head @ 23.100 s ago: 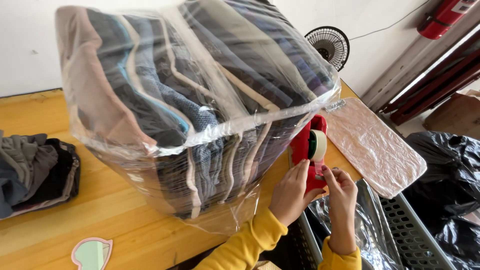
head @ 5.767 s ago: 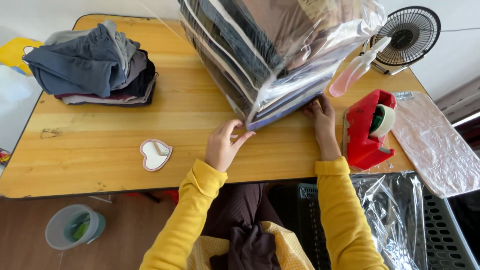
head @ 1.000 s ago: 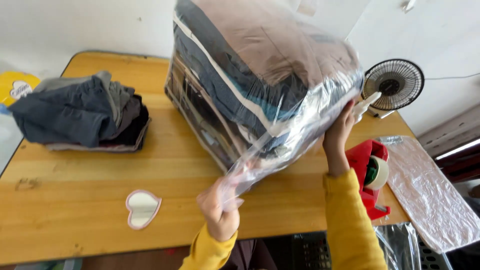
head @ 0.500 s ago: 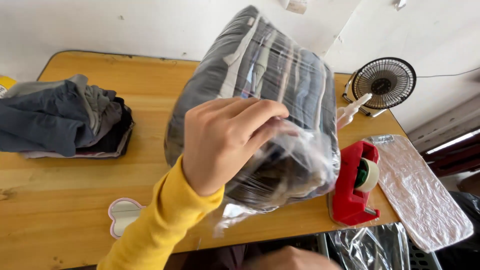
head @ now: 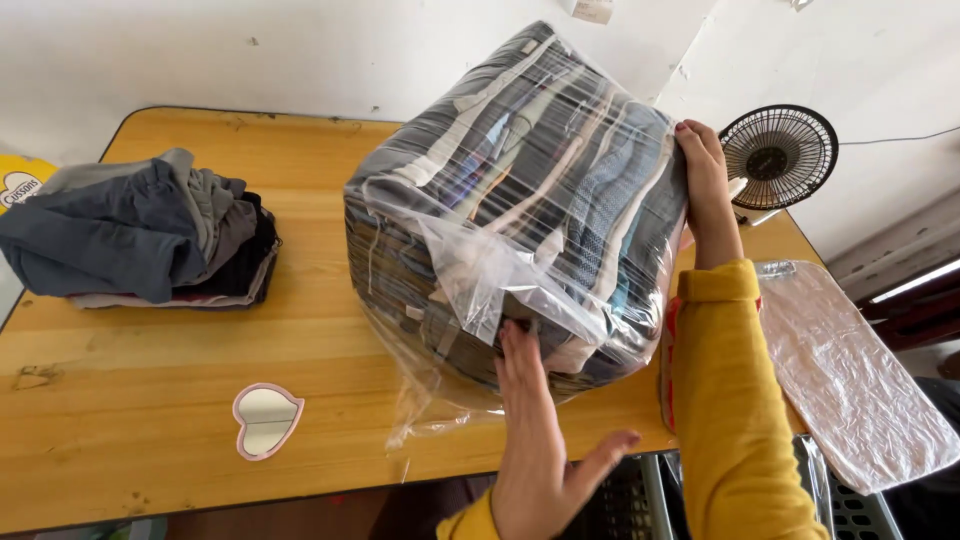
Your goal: Wrapping a stack of folded clothes in plastic wrap and securing it with tape.
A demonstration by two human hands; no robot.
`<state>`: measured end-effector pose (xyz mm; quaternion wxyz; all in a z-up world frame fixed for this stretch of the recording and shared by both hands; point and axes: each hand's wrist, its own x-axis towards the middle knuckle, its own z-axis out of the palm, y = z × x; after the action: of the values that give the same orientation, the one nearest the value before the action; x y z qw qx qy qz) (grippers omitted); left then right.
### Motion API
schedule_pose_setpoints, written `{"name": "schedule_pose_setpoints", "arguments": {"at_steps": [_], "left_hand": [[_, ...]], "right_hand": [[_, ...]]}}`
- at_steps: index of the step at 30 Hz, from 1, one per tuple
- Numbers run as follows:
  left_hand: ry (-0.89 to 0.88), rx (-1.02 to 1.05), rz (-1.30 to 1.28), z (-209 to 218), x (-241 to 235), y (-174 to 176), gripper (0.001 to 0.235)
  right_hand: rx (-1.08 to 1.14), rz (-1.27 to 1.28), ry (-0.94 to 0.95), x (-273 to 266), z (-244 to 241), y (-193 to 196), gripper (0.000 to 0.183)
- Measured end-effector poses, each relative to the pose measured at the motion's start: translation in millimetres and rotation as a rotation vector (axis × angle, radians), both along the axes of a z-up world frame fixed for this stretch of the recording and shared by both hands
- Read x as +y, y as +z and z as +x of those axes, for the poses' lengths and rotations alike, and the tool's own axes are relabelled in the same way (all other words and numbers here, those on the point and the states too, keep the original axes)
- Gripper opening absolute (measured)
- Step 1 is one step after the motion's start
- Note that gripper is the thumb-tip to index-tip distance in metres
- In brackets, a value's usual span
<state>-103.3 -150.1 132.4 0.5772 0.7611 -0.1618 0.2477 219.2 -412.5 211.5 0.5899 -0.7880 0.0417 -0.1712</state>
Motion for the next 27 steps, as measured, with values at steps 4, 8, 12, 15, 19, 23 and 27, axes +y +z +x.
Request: {"name": "schedule_pose_setpoints", "arguments": {"at_steps": [4,8,12,15,19,23,27], "left_hand": [[-0.043,-0.041,0.046,7,9,12,0.12],[-0.099,-0.057,0.023,9,17,23,0.126],[0.029,-0.175,0.081,26,22,14,0.131],[0.271,-0.347,0.126,60,37,-4,0.126],[0.17,-0.157,-0.275,85,78,17,0.099],[0.192,-0.212,-0.457,102,118,23,0.069],[0.231,-0.156,-0.482,103,140,26,0.059]], "right_hand": [[-0.058,0.038,0.038,-26,24,-23,0.058],[-0.101,0.116,0.149,-20,5,-25,0.065],[-0.111,0.044,0.062,-10,0,-30,0.063],[-0.07,-0.348,-0.188,-5,-20,-52,0.058],[-0.515,-1.458,-0.4,26,-87,-62,0.043],[-0.406,-0.783,-0.251,67,-167,-30,0.053],[-0.217,-0.571,-0.221,22,-162,-40,0.043]]}}
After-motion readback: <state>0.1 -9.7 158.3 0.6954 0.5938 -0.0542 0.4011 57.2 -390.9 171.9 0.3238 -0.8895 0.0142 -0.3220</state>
